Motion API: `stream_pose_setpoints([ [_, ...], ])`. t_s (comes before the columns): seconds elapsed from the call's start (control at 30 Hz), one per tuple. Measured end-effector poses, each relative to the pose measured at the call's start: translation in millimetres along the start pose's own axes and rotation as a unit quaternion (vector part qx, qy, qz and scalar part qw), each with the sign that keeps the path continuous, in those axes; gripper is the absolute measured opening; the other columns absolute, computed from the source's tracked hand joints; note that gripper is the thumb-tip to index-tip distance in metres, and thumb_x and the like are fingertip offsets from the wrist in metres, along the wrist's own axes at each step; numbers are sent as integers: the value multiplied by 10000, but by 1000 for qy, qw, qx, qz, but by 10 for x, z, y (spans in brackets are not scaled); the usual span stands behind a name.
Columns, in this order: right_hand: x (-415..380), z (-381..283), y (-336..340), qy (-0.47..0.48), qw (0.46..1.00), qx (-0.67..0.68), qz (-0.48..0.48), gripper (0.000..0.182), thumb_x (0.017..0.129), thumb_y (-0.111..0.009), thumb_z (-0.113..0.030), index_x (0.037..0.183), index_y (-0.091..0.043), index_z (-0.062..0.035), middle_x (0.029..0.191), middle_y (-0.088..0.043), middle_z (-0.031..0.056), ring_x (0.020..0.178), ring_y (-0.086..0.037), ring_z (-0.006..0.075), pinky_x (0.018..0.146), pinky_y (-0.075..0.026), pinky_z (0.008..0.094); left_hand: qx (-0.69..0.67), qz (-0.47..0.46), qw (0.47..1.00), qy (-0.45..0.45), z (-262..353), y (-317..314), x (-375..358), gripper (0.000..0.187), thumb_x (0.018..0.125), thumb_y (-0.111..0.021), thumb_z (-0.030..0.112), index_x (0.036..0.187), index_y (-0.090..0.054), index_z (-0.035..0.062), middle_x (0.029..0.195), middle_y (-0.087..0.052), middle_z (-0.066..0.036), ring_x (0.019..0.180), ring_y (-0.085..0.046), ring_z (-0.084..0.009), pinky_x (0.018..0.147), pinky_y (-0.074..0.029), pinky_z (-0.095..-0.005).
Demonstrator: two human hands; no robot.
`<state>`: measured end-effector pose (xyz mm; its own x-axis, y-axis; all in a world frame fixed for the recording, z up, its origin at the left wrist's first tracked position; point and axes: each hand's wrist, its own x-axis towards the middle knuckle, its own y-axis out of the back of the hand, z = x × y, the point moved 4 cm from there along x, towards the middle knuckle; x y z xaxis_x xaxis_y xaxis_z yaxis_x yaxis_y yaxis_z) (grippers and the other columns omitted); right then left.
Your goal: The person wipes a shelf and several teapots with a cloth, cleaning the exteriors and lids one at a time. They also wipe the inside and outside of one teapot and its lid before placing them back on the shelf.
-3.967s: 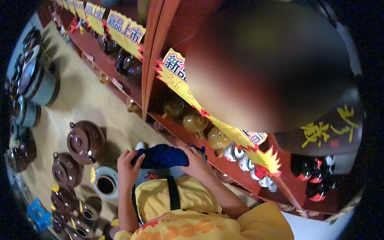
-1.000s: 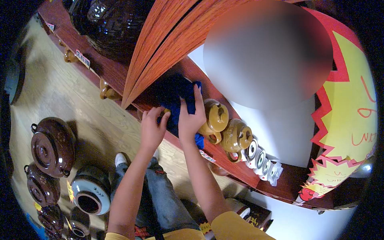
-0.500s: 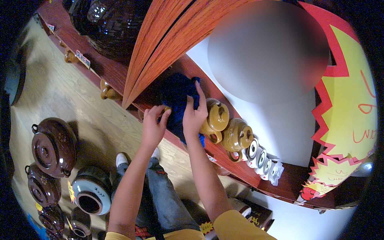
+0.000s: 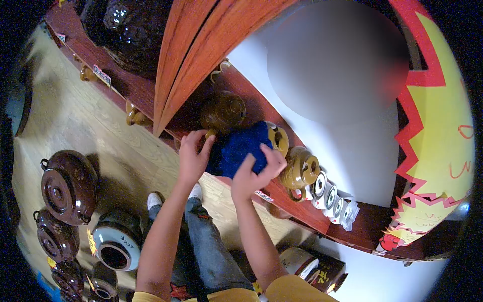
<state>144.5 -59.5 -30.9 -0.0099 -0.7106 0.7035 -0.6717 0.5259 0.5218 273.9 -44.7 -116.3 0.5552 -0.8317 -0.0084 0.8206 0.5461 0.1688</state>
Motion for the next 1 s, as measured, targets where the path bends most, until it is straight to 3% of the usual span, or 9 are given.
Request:
stream_pose_setpoints([
  [0.1, -15, -159, -320, 163, 982, -24, -88, 378, 637, -581, 49, 959, -675, -126, 1051, -469, 109, 985, -475, 268, 884, -398, 360, -78, -4, 997, -9, -124, -8, -11, 176, 879, -536, 153, 944, -610, 7, 897, -569, -156, 841, -494, -345, 783, -389, -394],
  [0.17, -3, -271, -640, 201, 944, -29, -261, 418, 662, -552, 37, 998, -690, -170, 1056, -578, 73, 958, -507, 292, 857, -442, 375, -105, -22, 994, -6, -221, -23, -17, 173, 879, -518, 142, 942, -606, 7, 906, -565, -157, 848, -493, -347, 792, -384, -391],
  [0.33, -131, -159, -623, 214, 928, -80, -296, 460, 716, -558, -12, 1123, -637, -213, 1118, -586, 48, 1000, -506, 306, 882, -442, 393, -99, -49, 994, 6, -214, 3, -1, 165, 859, -521, 93, 966, -620, 15, 937, -587, -145, 871, -509, -328, 805, -391, -376],
  [0.53, -237, 11, -358, 78, 958, -37, -275, 564, 701, -544, 73, 1195, -602, -193, 1174, -522, 106, 1014, -497, 322, 920, -412, 408, -113, -51, 992, 14, -191, 21, 21, 181, 899, -529, 136, 952, -641, 4, 936, -615, -153, 855, -552, -315, 789, -417, -371],
  [0.77, -454, 229, -144, -131, 971, 23, -200, 456, 726, -561, 84, 1135, -622, -107, 1066, -491, 160, 1022, -505, 319, 913, -405, 359, -115, -71, 991, 4, -225, -52, 1, 221, 935, -505, 157, 989, -630, -18, 913, -613, -150, 862, -586, -238, 774, -450, -309],
  [0.83, -513, 195, -87, -156, 972, 32, -171, 453, 727, -568, 85, 1135, -622, -105, 1058, -480, 154, 1018, -507, 312, 903, -411, 352, -156, -88, 980, 89, -277, -65, -4, 247, 951, -488, 164, 1060, -595, -31, 961, -615, -103, 900, -575, -166, 810, -443, -280],
  [0.87, -550, 184, -70, -164, 971, 43, -167, 458, 728, -576, 82, 1144, -613, -105, 1056, -467, 149, 1011, -509, 305, 894, -415, 347, -149, -101, 981, 77, -196, -39, 20, 247, 951, -488, 164, 1060, -595, -31, 961, -615, -103, 900, -575, -166, 810, -443, -280],
  [0.93, -568, 151, -35, -176, 972, 57, -146, 464, 729, -584, 80, 1154, -604, -106, 1055, -455, 144, 1005, -510, 298, 885, -420, 342, -211, -127, 945, 214, -126, -21, 4, 273, 961, -475, 167, 1125, -555, -37, 1024, -603, -64, 938, -553, -126, 826, -438, -262],
  [1.0, -600, 145, -14, -210, 964, 75, -143, 469, 742, -588, 69, 1179, -576, -100, 1048, -439, 138, 989, -514, 289, 874, -425, 333, -199, -140, 950, 198, -143, 16, -14, 319, 943, -517, 237, 1170, -545, 14, 1029, -603, -43, 898, -541, -105, 758, -437, -246],
])
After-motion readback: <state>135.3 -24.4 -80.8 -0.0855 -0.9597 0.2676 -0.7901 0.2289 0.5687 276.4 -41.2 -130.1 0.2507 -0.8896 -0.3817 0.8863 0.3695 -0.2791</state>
